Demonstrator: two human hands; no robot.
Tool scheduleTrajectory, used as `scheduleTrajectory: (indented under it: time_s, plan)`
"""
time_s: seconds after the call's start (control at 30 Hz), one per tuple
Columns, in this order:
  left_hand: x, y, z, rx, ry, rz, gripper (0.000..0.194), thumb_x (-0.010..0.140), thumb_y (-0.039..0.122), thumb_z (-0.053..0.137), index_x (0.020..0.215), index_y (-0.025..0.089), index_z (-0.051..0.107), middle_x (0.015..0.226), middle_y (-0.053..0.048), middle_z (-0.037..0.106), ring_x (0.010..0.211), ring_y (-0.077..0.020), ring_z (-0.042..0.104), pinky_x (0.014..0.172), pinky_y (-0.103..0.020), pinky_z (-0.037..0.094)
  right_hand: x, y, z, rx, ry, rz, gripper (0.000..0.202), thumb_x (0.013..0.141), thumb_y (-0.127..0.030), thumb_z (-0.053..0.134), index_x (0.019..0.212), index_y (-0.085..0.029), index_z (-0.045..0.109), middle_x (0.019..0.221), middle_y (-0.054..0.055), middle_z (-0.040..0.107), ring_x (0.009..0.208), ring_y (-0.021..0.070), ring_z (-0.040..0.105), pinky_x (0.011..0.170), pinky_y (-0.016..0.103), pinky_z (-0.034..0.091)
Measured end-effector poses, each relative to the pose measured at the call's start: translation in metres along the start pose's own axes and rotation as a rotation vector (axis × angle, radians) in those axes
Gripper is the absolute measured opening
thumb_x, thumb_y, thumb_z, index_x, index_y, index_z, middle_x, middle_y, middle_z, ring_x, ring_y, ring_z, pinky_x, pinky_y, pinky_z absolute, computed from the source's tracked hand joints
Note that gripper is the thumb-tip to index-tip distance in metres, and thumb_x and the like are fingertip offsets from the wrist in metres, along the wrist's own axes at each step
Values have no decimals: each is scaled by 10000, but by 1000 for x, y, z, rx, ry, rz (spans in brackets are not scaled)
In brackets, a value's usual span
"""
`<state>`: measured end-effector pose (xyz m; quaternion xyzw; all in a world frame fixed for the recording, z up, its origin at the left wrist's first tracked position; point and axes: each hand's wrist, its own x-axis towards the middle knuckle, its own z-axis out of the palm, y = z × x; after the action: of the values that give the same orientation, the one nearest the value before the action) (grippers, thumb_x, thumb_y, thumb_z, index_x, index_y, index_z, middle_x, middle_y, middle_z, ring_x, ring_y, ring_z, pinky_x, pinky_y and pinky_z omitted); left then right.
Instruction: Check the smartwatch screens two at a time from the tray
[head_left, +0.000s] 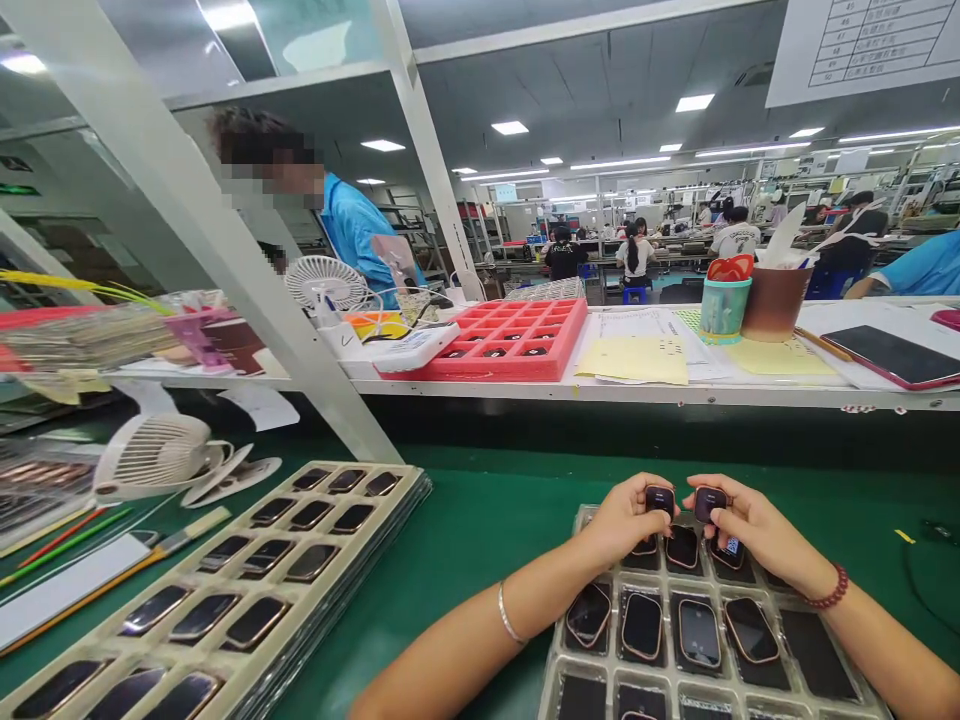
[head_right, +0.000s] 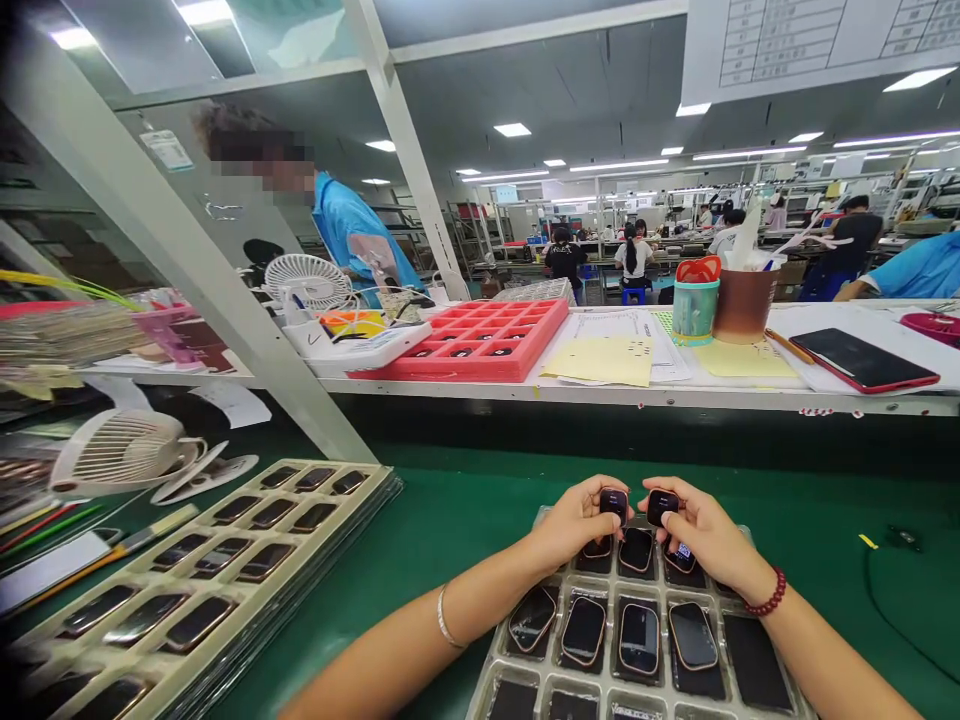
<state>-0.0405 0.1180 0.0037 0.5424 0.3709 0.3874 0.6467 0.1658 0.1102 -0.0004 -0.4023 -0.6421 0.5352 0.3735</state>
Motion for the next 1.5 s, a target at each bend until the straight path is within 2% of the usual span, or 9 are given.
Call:
scheduleTrajectory:
  time_s: [0.2,0.47,0.6,0.7,0.8,0.9,1.03,1.2,1.5]
  plan:
    - [-2,2,0,-8,6,13,314,646,126,609,949,135,527,772,-23,632,570,-82,562,574,-216,413,0,4,-2,-10,-42,3,370,825,-255,535,1186,-205,471,1059,81,607,683,134,577,589,284,491]
    - [-3,-2,-2,13,-4,28,366,645,124,628,999,140,537,779,-21,623,569,-83,555,552,-210,410,-3,5,1,-39,-66,45,376,818,-232,520,1187,-205,452,1053,77,595,649,123,555,540,266,482]
    - [-1,-6,-5,-44,-21,38,527,650,205,691,1146,152,521,948,-70,629,703,-127,613,557,-201,413,-4,2,2,-36,-31,36,445,814,-285,560,1239,-217,445,1070,80,583,680,141,560,553,277,488]
    - [2,-9,-7,-86,-31,66,622,686,322,692,1253,169,489,1050,-95,598,806,-179,632,560,-211,425,-4,0,2,23,0,11,547,830,-375,561,1331,-223,402,960,63,597,749,175,578,632,311,510]
    - [3,-10,-8,-74,-44,77,620,704,377,688,1260,168,509,971,-77,603,757,-166,627,556,-214,418,-3,1,0,111,-17,2,608,824,-436,589,1362,-238,388,903,45,585,731,169,574,631,308,511]
    - [2,-10,-9,-73,-65,71,657,667,393,726,1250,173,519,899,-44,575,682,-138,612,526,-204,390,-1,6,-2,162,-39,4,594,797,-428,649,1317,-244,428,861,19,559,644,133,544,566,271,494]
    - [0,-11,-10,-50,-106,45,715,610,383,773,1246,192,506,892,-27,549,626,-100,581,513,-194,371,-1,11,-4,142,-111,28,518,804,-422,655,1238,-212,466,771,-5,549,545,95,474,515,237,451]
    - [-1,-13,-9,-66,-177,64,682,587,341,796,1195,196,523,860,-9,539,605,-68,544,569,-207,404,-3,7,-3,109,-163,44,487,768,-458,677,1151,-208,509,746,-4,553,526,91,439,457,202,377]
    - [-3,-10,-9,-52,-180,50,646,582,348,799,1149,193,531,856,-8,546,607,-69,540,579,-212,409,-4,7,-3,80,-211,31,447,780,-423,674,1151,-227,522,641,-38,483,506,92,401,452,196,350]
